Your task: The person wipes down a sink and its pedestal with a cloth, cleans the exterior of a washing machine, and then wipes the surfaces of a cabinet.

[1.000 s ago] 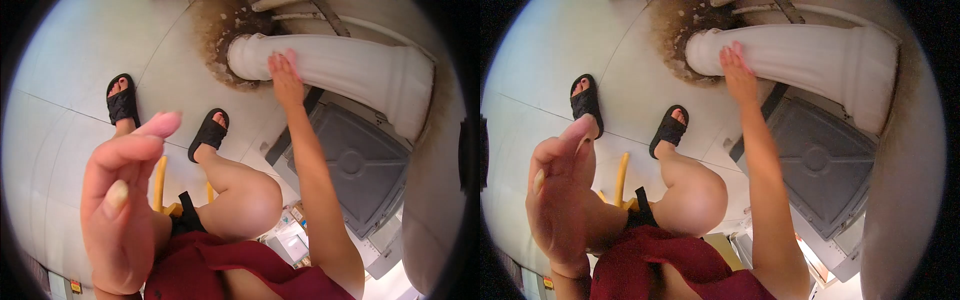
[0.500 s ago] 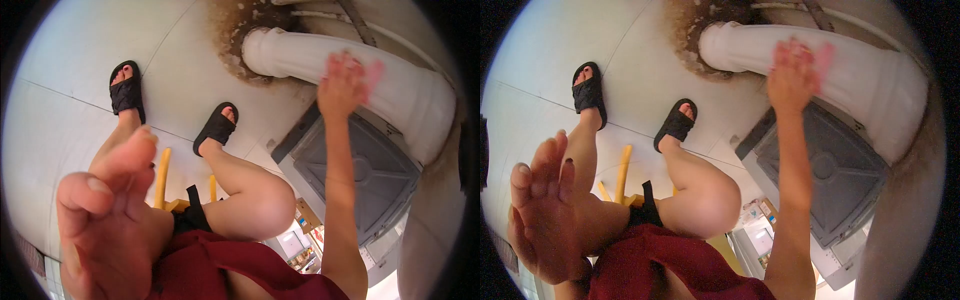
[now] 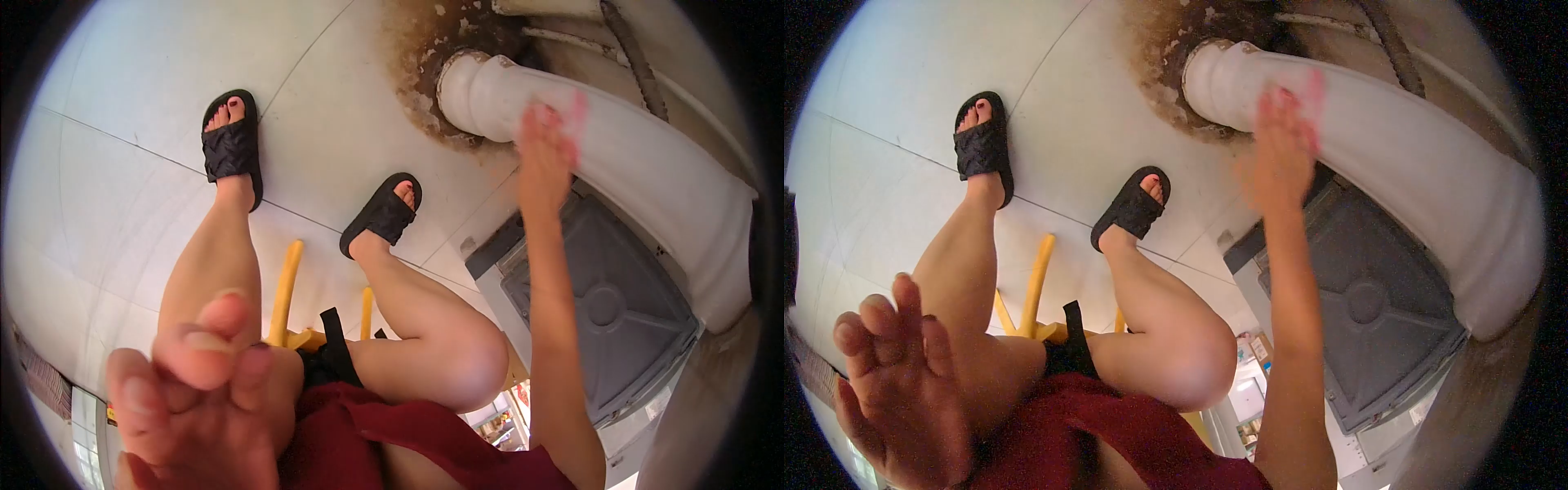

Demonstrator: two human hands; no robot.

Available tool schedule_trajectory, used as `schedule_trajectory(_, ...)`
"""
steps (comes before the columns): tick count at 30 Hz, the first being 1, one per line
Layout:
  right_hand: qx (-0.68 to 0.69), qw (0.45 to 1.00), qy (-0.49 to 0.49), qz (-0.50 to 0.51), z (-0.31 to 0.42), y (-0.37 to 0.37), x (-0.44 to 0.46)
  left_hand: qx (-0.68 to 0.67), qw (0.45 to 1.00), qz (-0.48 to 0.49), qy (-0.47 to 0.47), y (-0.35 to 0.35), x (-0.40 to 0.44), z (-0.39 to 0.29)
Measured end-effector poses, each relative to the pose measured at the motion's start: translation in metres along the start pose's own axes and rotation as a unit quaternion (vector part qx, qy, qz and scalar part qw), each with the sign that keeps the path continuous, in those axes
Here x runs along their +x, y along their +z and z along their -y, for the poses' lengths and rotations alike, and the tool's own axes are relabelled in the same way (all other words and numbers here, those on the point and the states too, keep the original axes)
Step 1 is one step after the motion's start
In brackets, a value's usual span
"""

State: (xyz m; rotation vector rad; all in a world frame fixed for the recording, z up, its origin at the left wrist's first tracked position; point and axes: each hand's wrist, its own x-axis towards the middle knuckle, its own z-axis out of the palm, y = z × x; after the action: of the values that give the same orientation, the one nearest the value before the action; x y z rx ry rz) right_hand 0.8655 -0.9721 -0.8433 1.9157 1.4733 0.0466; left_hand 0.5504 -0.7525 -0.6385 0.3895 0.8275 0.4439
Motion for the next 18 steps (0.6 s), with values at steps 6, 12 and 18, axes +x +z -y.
schedule_trajectory(6,-0.044,0.996,0.038,-0.066,0.005,0.028,0.006,0.025,0.987,0.157,-0.004,-0.032,0.013,0.004)
schedule_trajectory(12,0.011,0.995,-0.054,-0.080,0.035,0.052,0.025,-0.040,0.997,-0.064,-0.017,0.002,-0.002,0.001)
schedule_trajectory(18,0.051,0.994,-0.011,-0.093,-0.008,-0.003,0.005,0.026,0.993,0.110,-0.019,-0.026,0.009,0.005)
